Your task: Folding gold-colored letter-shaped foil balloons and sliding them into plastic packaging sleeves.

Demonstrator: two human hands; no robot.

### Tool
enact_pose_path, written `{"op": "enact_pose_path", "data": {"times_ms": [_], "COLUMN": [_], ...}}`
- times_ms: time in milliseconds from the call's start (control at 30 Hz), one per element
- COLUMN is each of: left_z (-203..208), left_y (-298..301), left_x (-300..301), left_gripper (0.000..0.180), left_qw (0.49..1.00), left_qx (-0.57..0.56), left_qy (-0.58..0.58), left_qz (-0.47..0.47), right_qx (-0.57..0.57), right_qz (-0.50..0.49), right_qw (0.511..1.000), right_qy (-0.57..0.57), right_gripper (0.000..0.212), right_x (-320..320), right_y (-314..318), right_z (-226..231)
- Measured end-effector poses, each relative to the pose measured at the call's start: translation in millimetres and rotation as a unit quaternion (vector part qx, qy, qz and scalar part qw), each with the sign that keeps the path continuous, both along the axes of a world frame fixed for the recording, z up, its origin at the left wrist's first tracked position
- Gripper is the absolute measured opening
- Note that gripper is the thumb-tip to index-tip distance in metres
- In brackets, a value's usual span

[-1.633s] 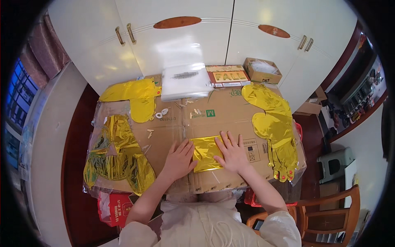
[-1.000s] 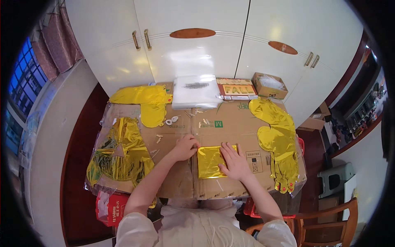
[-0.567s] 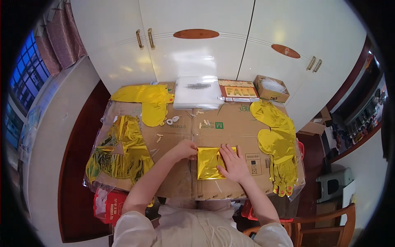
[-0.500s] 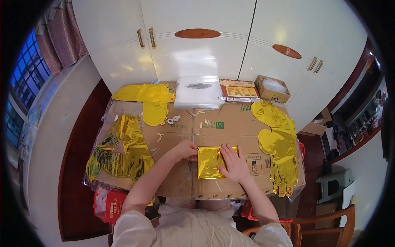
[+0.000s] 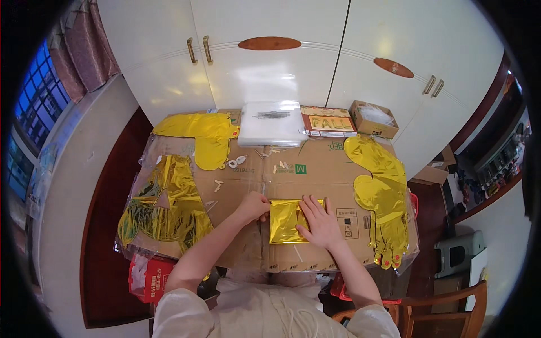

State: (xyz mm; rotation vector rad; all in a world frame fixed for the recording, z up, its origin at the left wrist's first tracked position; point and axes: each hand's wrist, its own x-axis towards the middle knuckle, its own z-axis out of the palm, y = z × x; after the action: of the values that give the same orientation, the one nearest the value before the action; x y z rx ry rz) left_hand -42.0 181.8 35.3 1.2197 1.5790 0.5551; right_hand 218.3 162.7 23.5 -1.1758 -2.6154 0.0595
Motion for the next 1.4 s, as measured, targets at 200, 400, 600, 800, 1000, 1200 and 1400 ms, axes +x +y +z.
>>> {"op": "enact_pose_path", "data": {"times_ms": [200, 400, 600, 800, 1000, 1200, 1400], "left_z": [16.1, 13.8, 4.5, 3.8, -0.8, -6.2, -12.6], "left_y": [-7.6, -11.6, -44.5, -64.8, -69.6, -70.4, -60.1], "left_x": [-1.6, -4.7, -7.2, -7.5, -11.2, -12.8, -15.3], "left_gripper": [0.019, 0.018, 0.02, 0.018, 0.022, 0.028, 0.026], "left_qw": [0.996, 0.99, 0.89, 0.773, 0.758, 0.852, 0.906], "left_qx": [0.007, 0.039, 0.345, 0.491, 0.507, 0.414, 0.392], "left_qy": [0.064, 0.107, 0.271, 0.355, 0.349, 0.261, 0.123], "left_qz": [-0.058, -0.08, -0.126, -0.189, -0.215, -0.186, -0.104], "right_qx": [0.02, 0.019, -0.009, -0.035, -0.053, 0.003, -0.007], "right_qz": [-0.001, 0.002, 0.039, 0.054, 0.118, 0.114, 0.108], "right_qw": [1.0, 0.999, 0.999, 0.998, 0.991, 0.993, 0.993], "right_qy": [-0.024, -0.042, -0.031, 0.016, 0.042, -0.028, -0.038], "right_gripper": [0.063, 0.064, 0.065, 0.064, 0.062, 0.059, 0.058], "right_x": [-0.7, -5.2, -5.4, -6.4, -22.7, -33.8, -37.1], "right_y": [-0.7, -1.8, 2.8, 4.7, 5.1, 2.2, -0.6], "right_z": [0.4, 0.8, 3.7, -1.7, 6.2, -2.6, 1.7]}}
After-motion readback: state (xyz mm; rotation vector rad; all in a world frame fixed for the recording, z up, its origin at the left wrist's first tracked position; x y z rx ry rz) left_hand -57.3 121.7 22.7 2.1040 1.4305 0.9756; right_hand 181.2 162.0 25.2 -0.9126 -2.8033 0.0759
